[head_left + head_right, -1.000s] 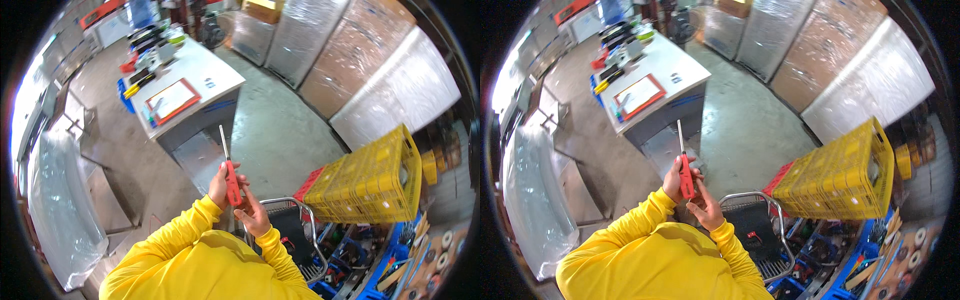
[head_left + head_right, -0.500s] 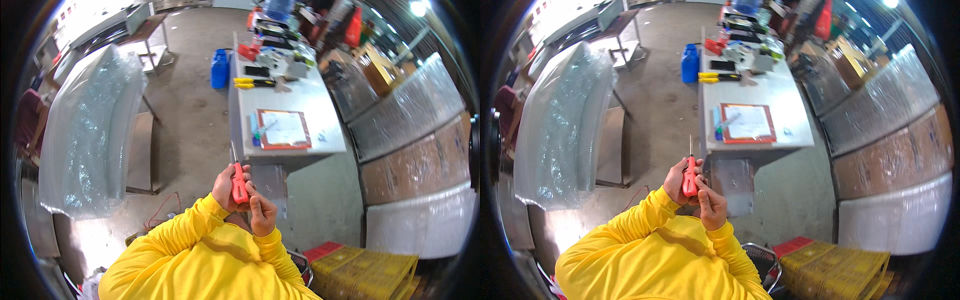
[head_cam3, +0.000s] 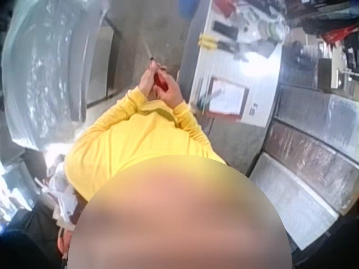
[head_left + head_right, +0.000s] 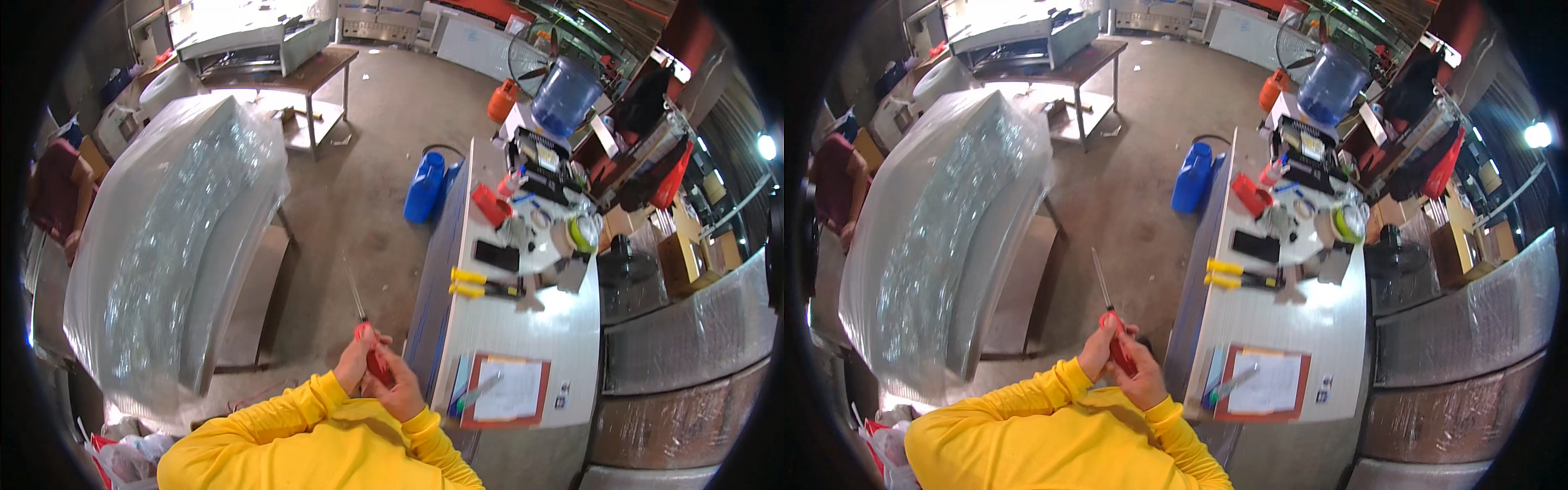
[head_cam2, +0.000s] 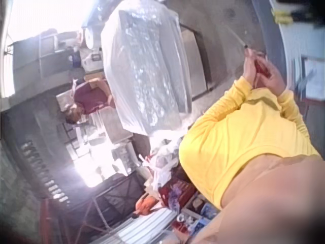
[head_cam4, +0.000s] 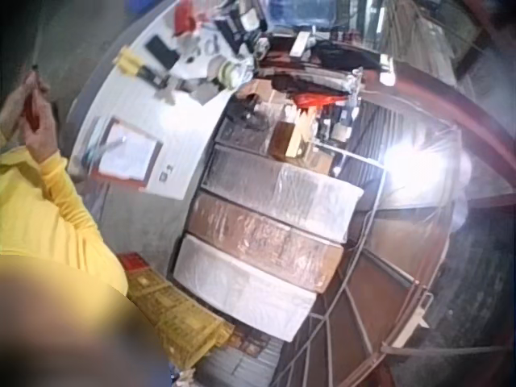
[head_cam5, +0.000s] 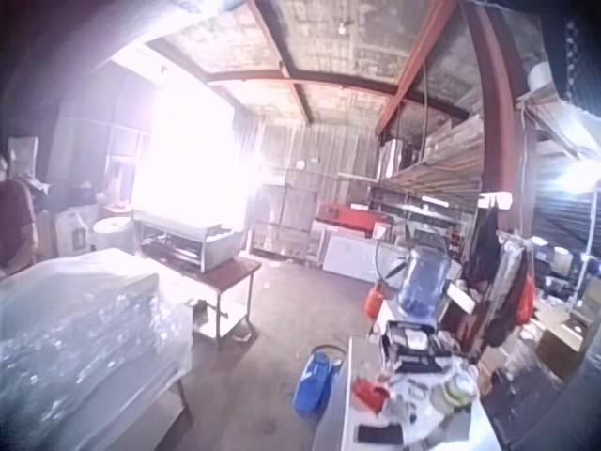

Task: The person retrieves a long-reach lighter, ignites it, and lights each burner on a three-burner commercial gas stove. The person adjusts the knobs to control the flame and confirms ignition on all burners.

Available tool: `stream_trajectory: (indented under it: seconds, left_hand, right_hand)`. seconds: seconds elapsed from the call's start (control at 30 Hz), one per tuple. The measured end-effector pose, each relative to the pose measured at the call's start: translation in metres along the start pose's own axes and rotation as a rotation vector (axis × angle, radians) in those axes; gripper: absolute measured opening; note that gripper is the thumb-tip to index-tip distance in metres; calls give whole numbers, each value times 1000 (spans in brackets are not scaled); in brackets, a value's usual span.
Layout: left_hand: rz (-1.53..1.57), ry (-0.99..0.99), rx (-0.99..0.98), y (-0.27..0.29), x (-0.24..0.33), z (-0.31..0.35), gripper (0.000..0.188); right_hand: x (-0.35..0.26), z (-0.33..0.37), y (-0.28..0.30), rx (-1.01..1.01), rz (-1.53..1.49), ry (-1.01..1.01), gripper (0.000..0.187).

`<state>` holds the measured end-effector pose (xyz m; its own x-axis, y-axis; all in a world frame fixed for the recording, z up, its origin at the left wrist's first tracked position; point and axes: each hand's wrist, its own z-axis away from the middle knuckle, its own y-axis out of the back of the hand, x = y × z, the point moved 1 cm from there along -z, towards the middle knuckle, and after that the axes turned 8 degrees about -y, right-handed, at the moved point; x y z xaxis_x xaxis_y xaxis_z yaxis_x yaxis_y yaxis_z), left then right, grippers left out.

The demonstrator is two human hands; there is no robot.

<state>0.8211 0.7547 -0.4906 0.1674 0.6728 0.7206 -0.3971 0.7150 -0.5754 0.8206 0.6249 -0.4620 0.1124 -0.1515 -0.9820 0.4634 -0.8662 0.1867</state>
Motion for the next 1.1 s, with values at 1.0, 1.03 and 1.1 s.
stream_trajectory:
  seconds: [1.0, 1.03, 1.1]
  left_hand:
    - [-685, -165, -380, 43, 476, -1105, 51]
    - [-640, -86, -242, 73, 461, -1155, 50]
    - [-1258, -354, -200, 139, 429, -1217, 48]
  right_hand:
    - [126, -971, 91, 623, 183, -158, 37]
    - [143, -1006, 99, 644, 223, -141, 37]
    - [167, -1085, 121, 599, 270, -188, 39]
